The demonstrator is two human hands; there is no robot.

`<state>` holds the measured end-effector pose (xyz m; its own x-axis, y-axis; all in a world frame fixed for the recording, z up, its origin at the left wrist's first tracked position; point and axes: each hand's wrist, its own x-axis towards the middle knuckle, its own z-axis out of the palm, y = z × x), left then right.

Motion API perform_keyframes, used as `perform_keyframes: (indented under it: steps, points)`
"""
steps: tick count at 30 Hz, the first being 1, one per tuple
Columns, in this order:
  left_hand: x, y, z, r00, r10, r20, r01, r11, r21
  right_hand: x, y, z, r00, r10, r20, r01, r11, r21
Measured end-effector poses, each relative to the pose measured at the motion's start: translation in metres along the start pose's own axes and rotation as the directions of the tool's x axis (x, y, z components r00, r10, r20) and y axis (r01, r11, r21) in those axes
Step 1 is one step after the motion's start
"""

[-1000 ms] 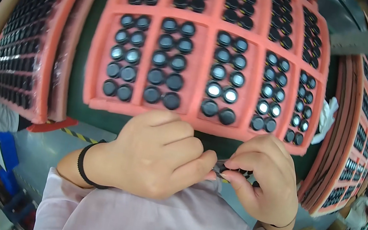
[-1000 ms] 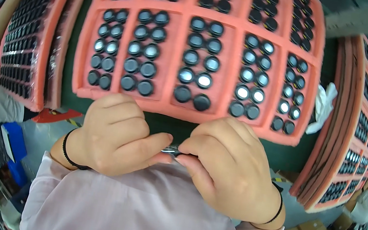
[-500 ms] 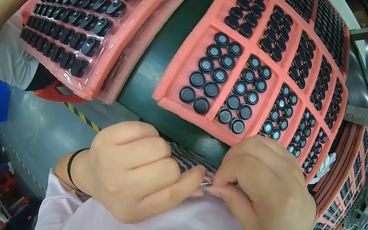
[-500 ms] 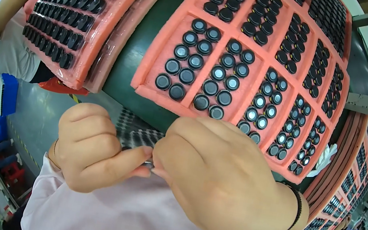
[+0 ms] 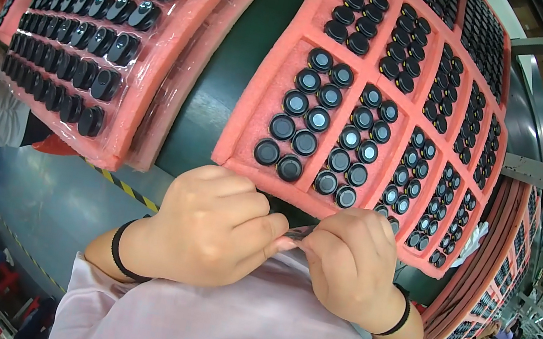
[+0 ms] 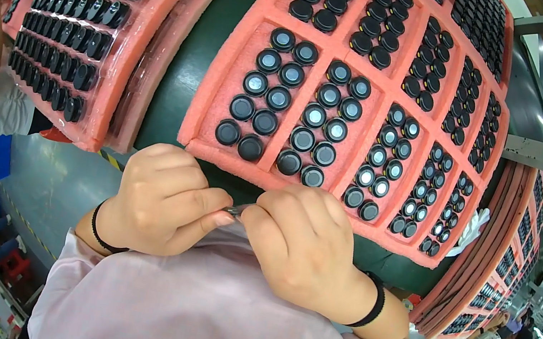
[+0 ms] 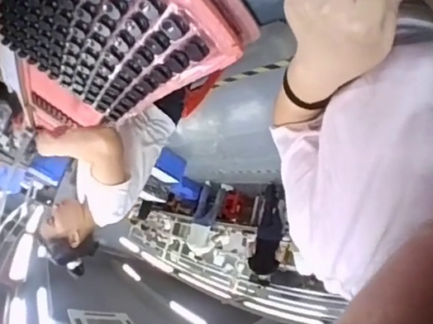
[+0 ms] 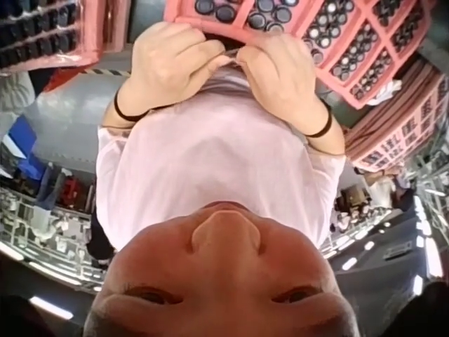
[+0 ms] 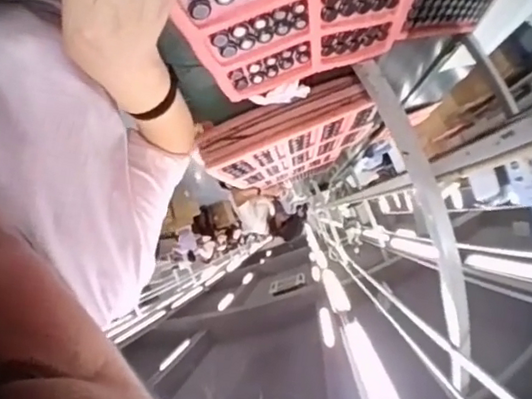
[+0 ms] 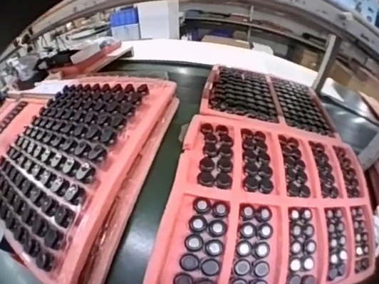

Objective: The person peels small black circular stickers from a transparent sheet and presses them onto the centers of round black components arranged in a pink foam tray. The process is repeated for each component in the tray.

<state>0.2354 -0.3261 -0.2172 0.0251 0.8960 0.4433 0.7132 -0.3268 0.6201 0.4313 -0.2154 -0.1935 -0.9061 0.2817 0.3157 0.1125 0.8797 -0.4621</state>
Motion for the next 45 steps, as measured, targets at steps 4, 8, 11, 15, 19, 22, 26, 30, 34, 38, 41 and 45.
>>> perform_keyframes:
  steps: [4,8,11,15,19,22,26,30,34,38,41,45]
  points:
    - [0.002,-0.009,0.004,0.998,-0.062,0.003,0.062,0.994,-0.091,0.0,0.002,0.006,0.996,-0.066,-0.052,0.058,0.99,-0.128]
    - [0.006,-0.019,0.0,0.993,-0.101,0.054,0.108,0.983,-0.146,0.006,0.012,0.003,0.99,-0.126,-0.066,0.116,0.985,-0.129]
    - [0.005,-0.029,-0.002,0.994,-0.096,0.055,0.1,0.992,-0.08,0.02,0.022,-0.007,0.995,-0.101,0.006,0.1,0.992,0.072]
    - [0.012,-0.042,-0.002,0.994,-0.069,0.086,0.07,0.998,-0.008,0.049,0.042,-0.021,0.98,0.127,0.155,-0.172,0.93,0.326]
    - [0.012,-0.052,0.004,0.994,-0.05,0.101,0.043,0.997,0.071,0.076,0.073,-0.013,0.939,0.215,0.268,-0.302,0.889,0.345]
    - [0.013,-0.059,0.009,0.991,-0.054,0.126,0.043,0.995,0.093,0.091,0.086,-0.001,0.835,0.379,0.399,-0.528,0.757,0.386]
    - [0.01,-0.066,0.013,0.981,-0.082,0.175,0.069,0.994,0.082,0.103,0.098,0.015,0.819,0.387,0.423,-0.533,0.787,0.311]
    - [0.007,-0.071,0.019,0.978,-0.094,0.183,0.087,0.995,0.047,0.105,0.101,0.022,0.817,0.366,0.445,-0.509,0.821,0.259]
    - [0.007,-0.073,0.022,0.982,-0.096,0.165,0.092,0.995,0.032,0.105,0.1,0.023,0.837,0.336,0.433,-0.462,0.857,0.229]
    - [0.006,-0.074,0.025,0.985,-0.095,0.144,0.09,0.995,0.037,0.107,0.1,0.024,0.835,0.336,0.437,-0.45,0.873,0.188]
    - [0.005,-0.075,0.026,0.987,-0.098,0.123,0.095,0.995,0.034,0.108,0.097,0.026,0.817,0.374,0.438,-0.486,0.857,0.174]
    - [0.004,-0.075,0.025,0.988,-0.09,0.125,0.087,0.996,0.026,0.107,0.095,0.028,0.818,0.395,0.418,-0.494,0.855,0.159]
